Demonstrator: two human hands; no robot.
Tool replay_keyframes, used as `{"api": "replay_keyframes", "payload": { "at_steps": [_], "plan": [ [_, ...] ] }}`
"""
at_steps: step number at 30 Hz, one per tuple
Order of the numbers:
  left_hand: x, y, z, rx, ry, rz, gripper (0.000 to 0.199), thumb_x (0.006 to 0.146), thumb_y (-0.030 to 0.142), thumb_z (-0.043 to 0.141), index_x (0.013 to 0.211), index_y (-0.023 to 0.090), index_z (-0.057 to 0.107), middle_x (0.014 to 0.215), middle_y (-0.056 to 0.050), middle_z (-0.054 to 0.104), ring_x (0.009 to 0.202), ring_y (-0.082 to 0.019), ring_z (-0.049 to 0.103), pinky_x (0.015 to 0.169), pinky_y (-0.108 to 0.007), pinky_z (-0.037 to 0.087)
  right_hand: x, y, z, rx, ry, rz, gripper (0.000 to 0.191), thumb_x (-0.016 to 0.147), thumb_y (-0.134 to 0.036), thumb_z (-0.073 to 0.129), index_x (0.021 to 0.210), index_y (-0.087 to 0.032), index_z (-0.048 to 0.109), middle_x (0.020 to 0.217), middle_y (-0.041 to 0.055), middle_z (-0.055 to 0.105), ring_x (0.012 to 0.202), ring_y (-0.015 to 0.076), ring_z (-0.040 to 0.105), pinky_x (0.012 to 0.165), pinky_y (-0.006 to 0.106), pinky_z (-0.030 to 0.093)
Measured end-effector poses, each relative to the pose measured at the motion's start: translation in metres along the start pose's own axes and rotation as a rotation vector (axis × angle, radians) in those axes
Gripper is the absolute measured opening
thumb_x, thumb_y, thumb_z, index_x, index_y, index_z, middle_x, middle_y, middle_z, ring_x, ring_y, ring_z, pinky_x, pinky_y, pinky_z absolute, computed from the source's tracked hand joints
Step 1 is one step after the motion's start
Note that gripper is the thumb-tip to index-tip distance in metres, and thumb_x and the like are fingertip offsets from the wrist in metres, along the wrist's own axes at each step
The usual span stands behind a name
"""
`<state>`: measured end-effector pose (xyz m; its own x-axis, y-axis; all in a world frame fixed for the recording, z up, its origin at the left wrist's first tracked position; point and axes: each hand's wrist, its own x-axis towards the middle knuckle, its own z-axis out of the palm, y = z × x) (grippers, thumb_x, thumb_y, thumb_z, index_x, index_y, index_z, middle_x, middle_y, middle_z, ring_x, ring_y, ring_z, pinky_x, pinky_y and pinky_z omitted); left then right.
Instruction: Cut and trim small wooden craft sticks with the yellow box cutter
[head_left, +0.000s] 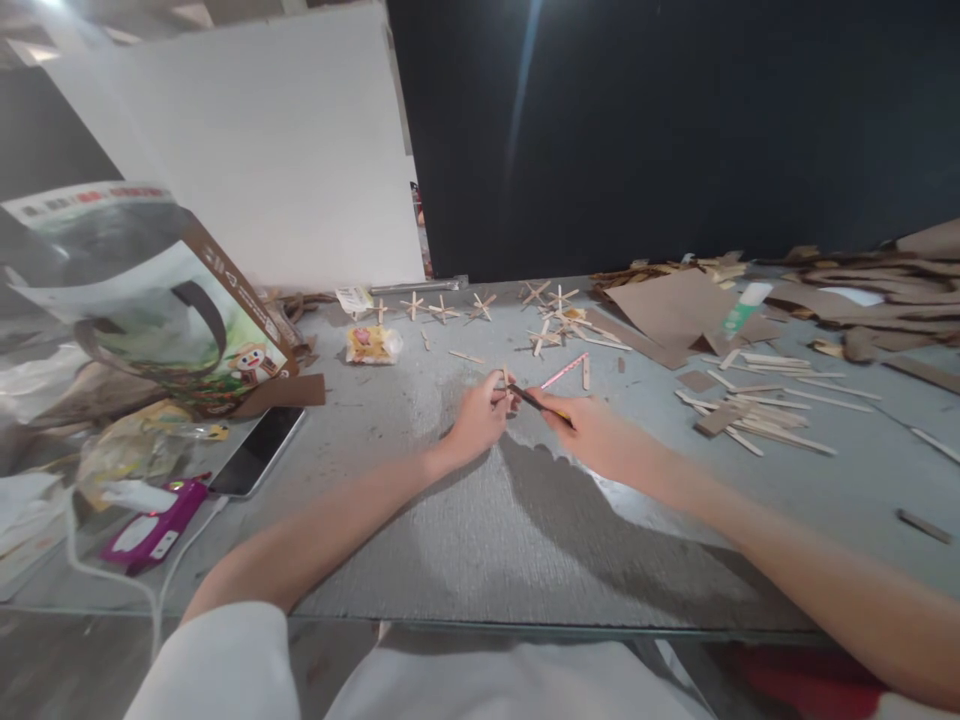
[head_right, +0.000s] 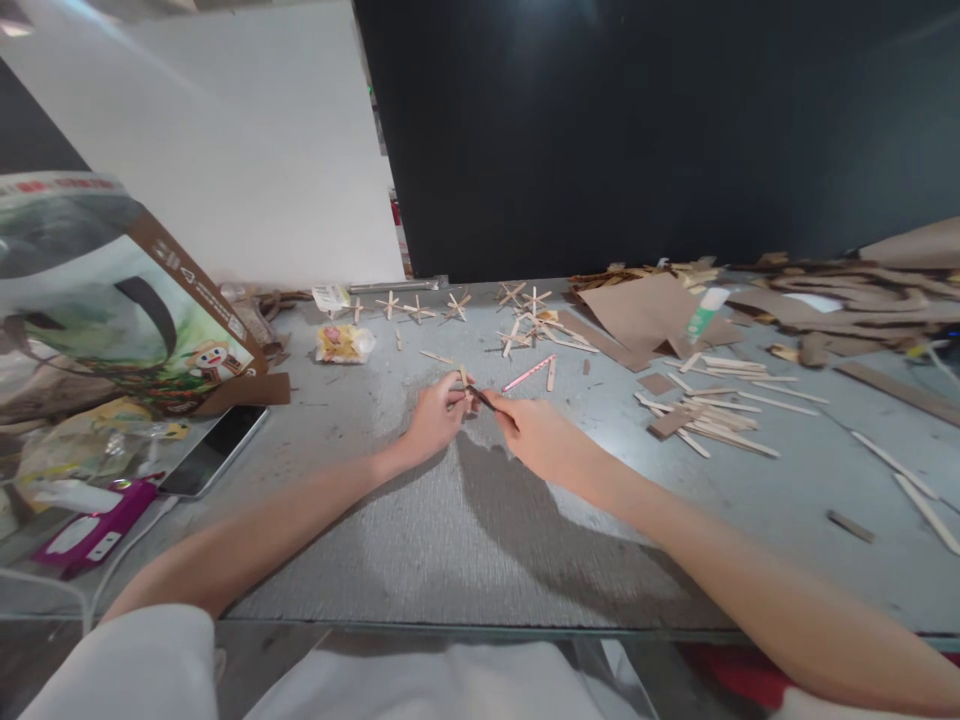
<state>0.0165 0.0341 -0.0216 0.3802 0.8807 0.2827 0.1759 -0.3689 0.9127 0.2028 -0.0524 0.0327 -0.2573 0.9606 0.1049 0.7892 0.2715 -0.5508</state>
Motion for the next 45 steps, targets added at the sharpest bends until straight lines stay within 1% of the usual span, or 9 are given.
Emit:
{"api": "replay_keyframes", "payload": {
  "at_steps": [8, 13, 19, 27, 32, 34, 40, 42, 45],
  "plan": [
    [0.002, -0.004, -0.002, -0.036, 0.002, -0.015, 0.018, 0.092, 0.026, 0.062, 0.109, 0.021, 0.056, 0.071, 0.0, 0.072, 0.067, -0.015, 0.07, 0.067, -0.026, 0.055, 0.002, -0.003, 0.009, 0.005, 0.037, 0.028, 0.054, 0.101, -0.019, 0.039, 0.15, -0.013, 0.061, 0.064, 0.0025, 0.064, 0.044, 0.0131, 0.041, 0.05, 0.026, 0.027],
    [0.002, -0.003, -0.001, -0.031, -0.018, -0.02, 0.017, 0.09, 0.02, 0.06, 0.107, 0.021, 0.056, 0.075, -0.001, 0.073, 0.07, -0.016, 0.071, 0.07, -0.028, 0.055, 0.005, 0.0, 0.004, 0.065, -0.018, -0.004, 0.049, 0.102, -0.021, 0.04, 0.143, -0.017, 0.067, 0.07, 0.0019, 0.066, 0.047, 0.0122, 0.043, 0.053, 0.025, 0.028],
    [0.001, -0.002, -0.003, 0.001, 0.015, -0.026, 0.019, 0.092, 0.021, 0.059, 0.11, 0.019, 0.057, 0.071, -0.001, 0.072, 0.067, -0.016, 0.071, 0.067, -0.028, 0.055, 0.006, 0.003, 0.021, 0.075, 0.057, 0.052, 0.054, 0.102, -0.02, 0.039, 0.151, -0.014, 0.06, 0.081, 0.008, 0.073, 0.052, 0.0143, 0.048, 0.056, 0.025, 0.033],
    [-0.002, -0.001, 0.0, 0.051, -0.034, -0.028, 0.018, 0.09, 0.016, 0.058, 0.107, 0.021, 0.058, 0.077, -0.002, 0.074, 0.068, -0.015, 0.07, 0.067, -0.026, 0.053, 0.012, 0.003, -0.004, 0.066, -0.056, -0.038, 0.042, 0.1, -0.018, 0.042, 0.125, -0.021, 0.076, 0.085, 0.0045, 0.075, 0.059, 0.014, 0.056, 0.06, 0.024, 0.037],
    [0.0, -0.005, -0.002, -0.003, 0.013, -0.022, 0.017, 0.089, 0.021, 0.06, 0.105, 0.02, 0.055, 0.069, 0.001, 0.07, 0.064, -0.015, 0.068, 0.064, -0.026, 0.051, 0.009, 0.004, 0.026, 0.079, 0.088, 0.028, 0.052, 0.101, -0.018, 0.042, 0.15, -0.017, 0.061, 0.095, 0.011, 0.079, 0.063, 0.0171, 0.062, 0.063, 0.026, 0.041],
    [0.0, -0.005, -0.003, -0.004, 0.016, -0.006, 0.016, 0.089, 0.022, 0.06, 0.103, 0.02, 0.055, 0.069, 0.001, 0.07, 0.063, -0.014, 0.068, 0.063, -0.025, 0.051, 0.009, 0.001, 0.026, 0.046, 0.051, 0.051, 0.052, 0.101, -0.017, 0.041, 0.149, -0.015, 0.062, 0.091, 0.0117, 0.078, 0.06, 0.0167, 0.06, 0.06, 0.026, 0.038],
    [-0.002, -0.001, -0.003, 0.021, -0.023, -0.002, 0.013, 0.088, 0.021, 0.06, 0.1, 0.021, 0.057, 0.072, -0.001, 0.073, 0.063, -0.013, 0.067, 0.061, -0.023, 0.05, 0.017, 0.0, -0.003, 0.03, -0.059, -0.012, 0.045, 0.1, -0.018, 0.042, 0.133, -0.02, 0.073, 0.078, 0.0045, 0.073, 0.052, 0.0136, 0.052, 0.055, 0.025, 0.033],
    [-0.002, -0.003, -0.003, 0.006, -0.016, -0.016, 0.014, 0.088, 0.021, 0.06, 0.101, 0.021, 0.057, 0.072, 0.0, 0.072, 0.062, -0.013, 0.067, 0.061, -0.023, 0.05, 0.016, 0.002, 0.001, 0.042, -0.048, -0.03, 0.042, 0.1, -0.019, 0.043, 0.128, -0.02, 0.075, 0.079, 0.0045, 0.073, 0.055, 0.014, 0.054, 0.056, 0.025, 0.035],
    [0.0, -0.007, -0.003, -0.021, 0.006, -0.025, 0.015, 0.087, 0.023, 0.06, 0.102, 0.021, 0.056, 0.069, 0.001, 0.071, 0.062, -0.014, 0.067, 0.063, -0.025, 0.051, 0.012, 0.004, 0.021, 0.081, 0.044, -0.007, 0.049, 0.102, -0.02, 0.039, 0.141, -0.018, 0.068, 0.085, 0.0079, 0.076, 0.056, 0.0156, 0.057, 0.058, 0.025, 0.038]
  ]
}}
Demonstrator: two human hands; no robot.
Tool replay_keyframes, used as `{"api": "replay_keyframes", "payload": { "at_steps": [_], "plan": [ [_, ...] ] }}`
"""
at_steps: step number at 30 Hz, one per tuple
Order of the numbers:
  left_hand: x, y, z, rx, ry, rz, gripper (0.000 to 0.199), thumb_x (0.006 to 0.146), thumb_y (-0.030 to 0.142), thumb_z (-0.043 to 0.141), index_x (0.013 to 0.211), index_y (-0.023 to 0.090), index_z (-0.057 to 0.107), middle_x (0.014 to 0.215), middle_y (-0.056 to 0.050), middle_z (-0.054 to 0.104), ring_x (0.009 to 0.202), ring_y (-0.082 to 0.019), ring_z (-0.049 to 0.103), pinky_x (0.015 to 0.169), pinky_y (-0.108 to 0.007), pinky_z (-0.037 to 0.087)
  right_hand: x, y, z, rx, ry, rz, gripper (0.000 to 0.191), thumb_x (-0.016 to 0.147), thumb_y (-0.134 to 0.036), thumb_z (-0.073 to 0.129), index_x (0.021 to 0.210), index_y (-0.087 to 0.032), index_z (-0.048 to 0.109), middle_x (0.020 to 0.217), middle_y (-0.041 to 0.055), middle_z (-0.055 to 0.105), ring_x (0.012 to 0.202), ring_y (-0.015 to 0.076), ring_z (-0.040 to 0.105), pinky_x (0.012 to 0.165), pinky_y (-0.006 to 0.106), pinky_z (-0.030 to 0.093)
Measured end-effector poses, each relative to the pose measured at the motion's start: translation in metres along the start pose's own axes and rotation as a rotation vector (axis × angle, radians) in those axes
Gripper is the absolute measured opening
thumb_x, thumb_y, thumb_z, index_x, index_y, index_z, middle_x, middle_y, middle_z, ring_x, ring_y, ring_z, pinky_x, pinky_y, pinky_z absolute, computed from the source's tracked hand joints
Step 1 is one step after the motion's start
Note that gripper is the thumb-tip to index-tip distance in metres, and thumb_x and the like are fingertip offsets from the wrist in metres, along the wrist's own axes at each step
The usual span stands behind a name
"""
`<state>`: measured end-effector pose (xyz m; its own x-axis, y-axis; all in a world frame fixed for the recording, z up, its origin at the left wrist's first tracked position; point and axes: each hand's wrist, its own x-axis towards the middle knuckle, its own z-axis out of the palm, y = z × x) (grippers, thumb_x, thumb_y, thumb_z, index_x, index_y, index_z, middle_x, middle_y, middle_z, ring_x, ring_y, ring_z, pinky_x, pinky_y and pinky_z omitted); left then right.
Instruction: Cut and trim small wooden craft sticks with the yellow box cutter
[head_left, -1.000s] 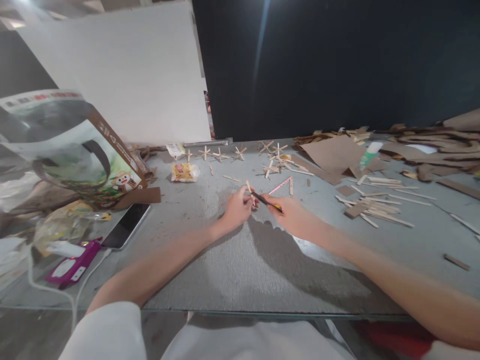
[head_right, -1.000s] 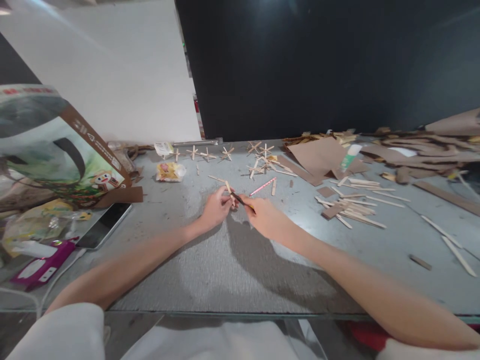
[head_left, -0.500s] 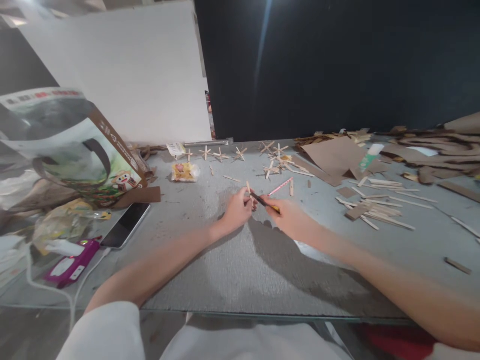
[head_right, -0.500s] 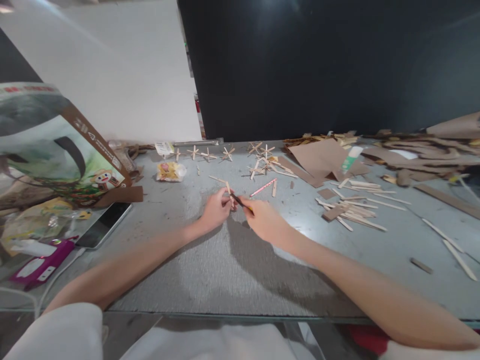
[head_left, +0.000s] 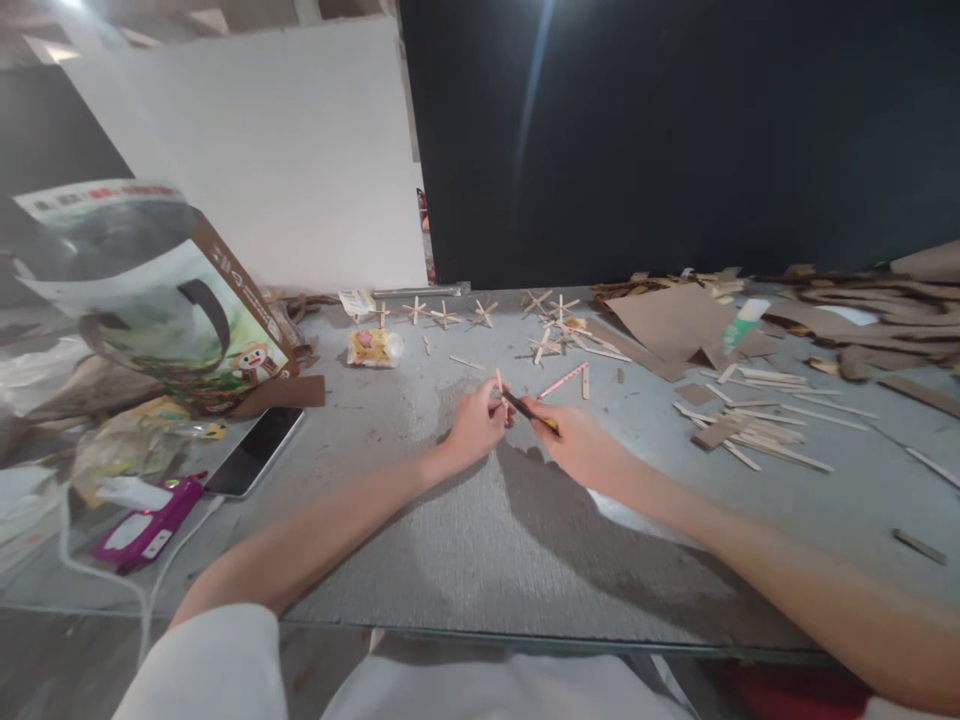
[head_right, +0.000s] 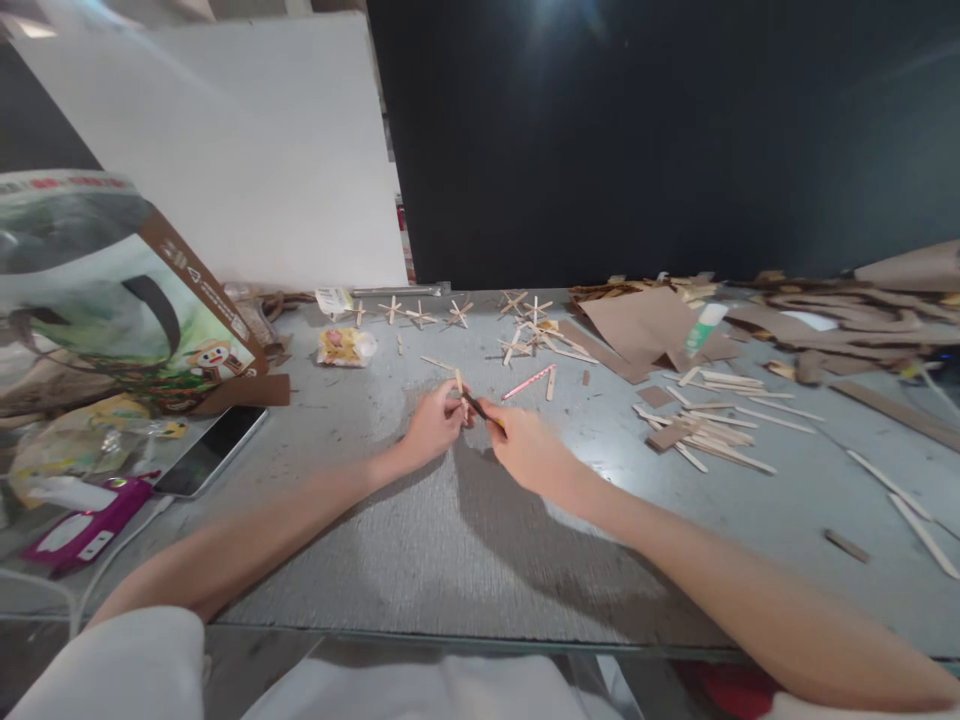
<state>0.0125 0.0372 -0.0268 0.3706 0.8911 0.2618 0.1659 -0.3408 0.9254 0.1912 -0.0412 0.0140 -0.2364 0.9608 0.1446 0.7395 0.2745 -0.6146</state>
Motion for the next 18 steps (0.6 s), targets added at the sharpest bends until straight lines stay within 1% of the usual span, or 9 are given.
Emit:
{"api": "replay_keyframes", "payload": {
  "at_steps": [2, 3, 5, 7, 9, 10, 12, 16, 18],
  "plan": [
    [0.001, -0.001, -0.001, -0.005, 0.006, 0.009, 0.015, 0.087, 0.023, 0.06, 0.102, 0.021, 0.056, 0.068, 0.002, 0.07, 0.063, -0.014, 0.067, 0.064, -0.026, 0.052, -0.003, 0.001, 0.009, -0.033, 0.059, 0.028, 0.052, 0.101, -0.019, 0.04, 0.148, -0.017, 0.063, 0.081, 0.0092, 0.076, 0.055, 0.0168, 0.057, 0.057, 0.026, 0.037],
    [0.001, -0.001, -0.001, -0.002, 0.008, 0.013, 0.016, 0.087, 0.023, 0.06, 0.102, 0.021, 0.056, 0.068, 0.002, 0.07, 0.063, -0.014, 0.068, 0.064, -0.025, 0.052, -0.003, 0.0, 0.009, -0.047, 0.055, 0.034, 0.053, 0.1, -0.019, 0.042, 0.149, -0.016, 0.062, 0.082, 0.0101, 0.077, 0.055, 0.0171, 0.058, 0.057, 0.026, 0.037],
    [0.0, -0.001, 0.0, 0.014, -0.004, 0.016, 0.016, 0.087, 0.022, 0.06, 0.102, 0.021, 0.056, 0.07, 0.001, 0.071, 0.063, -0.014, 0.068, 0.063, -0.025, 0.051, 0.0, 0.0, 0.001, -0.05, 0.012, 0.031, 0.05, 0.1, -0.017, 0.042, 0.144, -0.016, 0.067, 0.085, 0.01, 0.077, 0.056, 0.0165, 0.058, 0.057, 0.025, 0.036],
    [-0.001, 0.001, 0.0, 0.033, -0.028, 0.02, 0.015, 0.088, 0.019, 0.059, 0.102, 0.021, 0.056, 0.072, 0.0, 0.072, 0.064, -0.014, 0.068, 0.063, -0.024, 0.051, 0.005, -0.001, -0.013, -0.054, -0.071, -0.002, 0.047, 0.099, -0.016, 0.042, 0.134, -0.018, 0.073, 0.081, 0.0061, 0.075, 0.055, 0.0148, 0.055, 0.058, 0.025, 0.035],
    [-0.002, 0.002, 0.001, 0.048, -0.045, 0.023, 0.014, 0.088, 0.018, 0.059, 0.101, 0.021, 0.056, 0.074, -0.001, 0.073, 0.065, -0.015, 0.069, 0.063, -0.025, 0.051, 0.008, -0.001, -0.024, -0.036, -0.12, -0.036, 0.044, 0.1, -0.017, 0.044, 0.131, -0.02, 0.075, 0.081, 0.0044, 0.074, 0.056, 0.0141, 0.054, 0.057, 0.025, 0.035],
    [-0.002, 0.002, 0.001, 0.051, -0.043, 0.022, 0.014, 0.088, 0.017, 0.058, 0.102, 0.021, 0.056, 0.074, -0.002, 0.073, 0.066, -0.015, 0.069, 0.063, -0.025, 0.051, 0.009, -0.001, -0.026, -0.024, -0.126, -0.042, 0.044, 0.1, -0.017, 0.043, 0.131, -0.019, 0.075, 0.082, 0.0046, 0.074, 0.057, 0.0141, 0.054, 0.057, 0.025, 0.035],
    [-0.002, 0.001, 0.001, 0.057, -0.032, 0.014, 0.015, 0.088, 0.017, 0.058, 0.103, 0.02, 0.057, 0.073, -0.002, 0.072, 0.066, -0.016, 0.07, 0.064, -0.027, 0.051, 0.007, -0.003, -0.02, -0.011, -0.101, -0.011, 0.046, 0.1, -0.018, 0.042, 0.133, -0.018, 0.073, 0.082, 0.0057, 0.074, 0.055, 0.0142, 0.053, 0.056, 0.025, 0.034],
    [0.0, -0.003, 0.0, 0.037, -0.015, 0.006, 0.017, 0.089, 0.022, 0.059, 0.106, 0.02, 0.056, 0.071, 0.0, 0.071, 0.065, -0.016, 0.069, 0.064, -0.027, 0.051, -0.003, -0.006, 0.003, -0.021, 0.004, 0.041, 0.051, 0.101, -0.018, 0.04, 0.145, -0.015, 0.065, 0.088, 0.0114, 0.077, 0.055, 0.0152, 0.054, 0.057, 0.025, 0.035],
    [0.0, -0.004, 0.0, 0.027, -0.009, 0.006, 0.016, 0.09, 0.023, 0.06, 0.105, 0.02, 0.055, 0.069, 0.001, 0.07, 0.063, -0.016, 0.068, 0.063, -0.026, 0.05, -0.003, -0.007, 0.005, -0.021, 0.018, 0.038, 0.051, 0.101, -0.018, 0.039, 0.145, -0.014, 0.065, 0.089, 0.0125, 0.077, 0.057, 0.0156, 0.056, 0.058, 0.025, 0.035]
  ]
}}
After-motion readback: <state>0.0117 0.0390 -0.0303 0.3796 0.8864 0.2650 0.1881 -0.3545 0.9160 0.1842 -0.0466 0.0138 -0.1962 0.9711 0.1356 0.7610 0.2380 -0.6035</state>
